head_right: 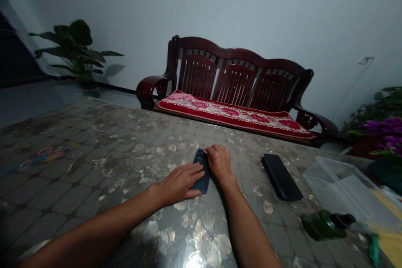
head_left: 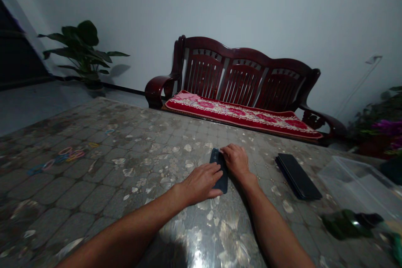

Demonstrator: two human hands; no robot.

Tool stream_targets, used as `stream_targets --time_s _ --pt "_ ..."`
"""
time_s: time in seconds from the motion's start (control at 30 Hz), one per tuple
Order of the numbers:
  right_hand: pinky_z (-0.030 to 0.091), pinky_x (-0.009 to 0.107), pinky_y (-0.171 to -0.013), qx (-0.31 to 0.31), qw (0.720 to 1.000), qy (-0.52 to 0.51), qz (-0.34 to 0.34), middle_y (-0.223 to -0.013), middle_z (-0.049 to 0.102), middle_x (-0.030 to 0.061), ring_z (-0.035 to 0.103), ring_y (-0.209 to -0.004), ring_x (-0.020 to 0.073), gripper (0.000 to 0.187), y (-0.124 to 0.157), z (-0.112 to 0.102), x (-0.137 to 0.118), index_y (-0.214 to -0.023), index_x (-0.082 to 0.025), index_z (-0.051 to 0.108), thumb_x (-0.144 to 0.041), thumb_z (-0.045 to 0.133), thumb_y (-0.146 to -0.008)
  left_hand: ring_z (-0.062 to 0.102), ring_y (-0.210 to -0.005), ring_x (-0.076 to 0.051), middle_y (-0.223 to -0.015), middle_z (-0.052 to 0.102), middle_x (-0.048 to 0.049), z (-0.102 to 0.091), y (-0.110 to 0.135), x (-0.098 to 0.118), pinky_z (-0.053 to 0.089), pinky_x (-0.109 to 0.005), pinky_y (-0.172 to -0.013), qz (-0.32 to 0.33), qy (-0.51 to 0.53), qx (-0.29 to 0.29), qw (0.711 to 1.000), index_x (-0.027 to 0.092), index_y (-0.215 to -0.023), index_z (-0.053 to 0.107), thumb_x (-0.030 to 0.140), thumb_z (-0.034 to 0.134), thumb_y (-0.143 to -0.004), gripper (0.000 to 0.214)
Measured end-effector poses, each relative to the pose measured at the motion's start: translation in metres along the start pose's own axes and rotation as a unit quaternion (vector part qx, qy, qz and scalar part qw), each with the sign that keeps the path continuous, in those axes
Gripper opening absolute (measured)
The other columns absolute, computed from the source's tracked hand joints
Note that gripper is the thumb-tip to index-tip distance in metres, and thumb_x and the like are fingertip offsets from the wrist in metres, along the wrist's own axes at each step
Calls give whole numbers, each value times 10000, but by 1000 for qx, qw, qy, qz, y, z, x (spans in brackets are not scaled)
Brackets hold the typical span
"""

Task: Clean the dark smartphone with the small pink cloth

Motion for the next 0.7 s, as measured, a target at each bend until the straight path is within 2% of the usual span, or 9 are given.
stream_targets --time_s 0.27,0.33,0.53,0.7 --pt "312 309 -764 -31 998 -35 -50 -898 693 31 582 -854 179 155 5 -9 -3 -917 -229 745 -240 595 -954 595 -1228 -320 -1268 646 -153 -3 -2 2 469 -423 -1073 2 -16 -14 1000 149 -1150 640 433 753 -833 440" --pt "319 305 -760 -27 998 -39 -42 -876 690 28 581 -845 179 167 5 -10 -2 -909 -235 750 -266 594 -960 596 -1227 -321 -1266 648 -153 -2 -2 1 471 -424 -1074 2 -16 -16 1000 145 -1154 640 438 757 -829 453" --pt "338 302 -771 31 998 -19 48 -915 707 50 571 -888 201 171 1 -2 1 -998 -232 755 -276 592 -974 585 -1244 -333 -1268 647 -164 -1 -1 1 467 -436 -1083 4 -17 -19 1000 123 -1151 642 444 757 -828 469" --pt "338 303 -773 -1 1000 -25 3 -922 710 46 554 -893 201 178 3 0 -4 -978 -249 768 -282 593 -972 586 -1239 -323 -1274 644 -150 -1 -1 1 471 -423 -1076 3 -22 -14 1000 136 -1151 635 443 750 -833 457"
Point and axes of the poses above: each hand's wrist, its own y-axis away from the middle knuckle, its own z-axis out of the palm, x = y × z, the point moved 1 cm from there along -y, towards the middle knuckle
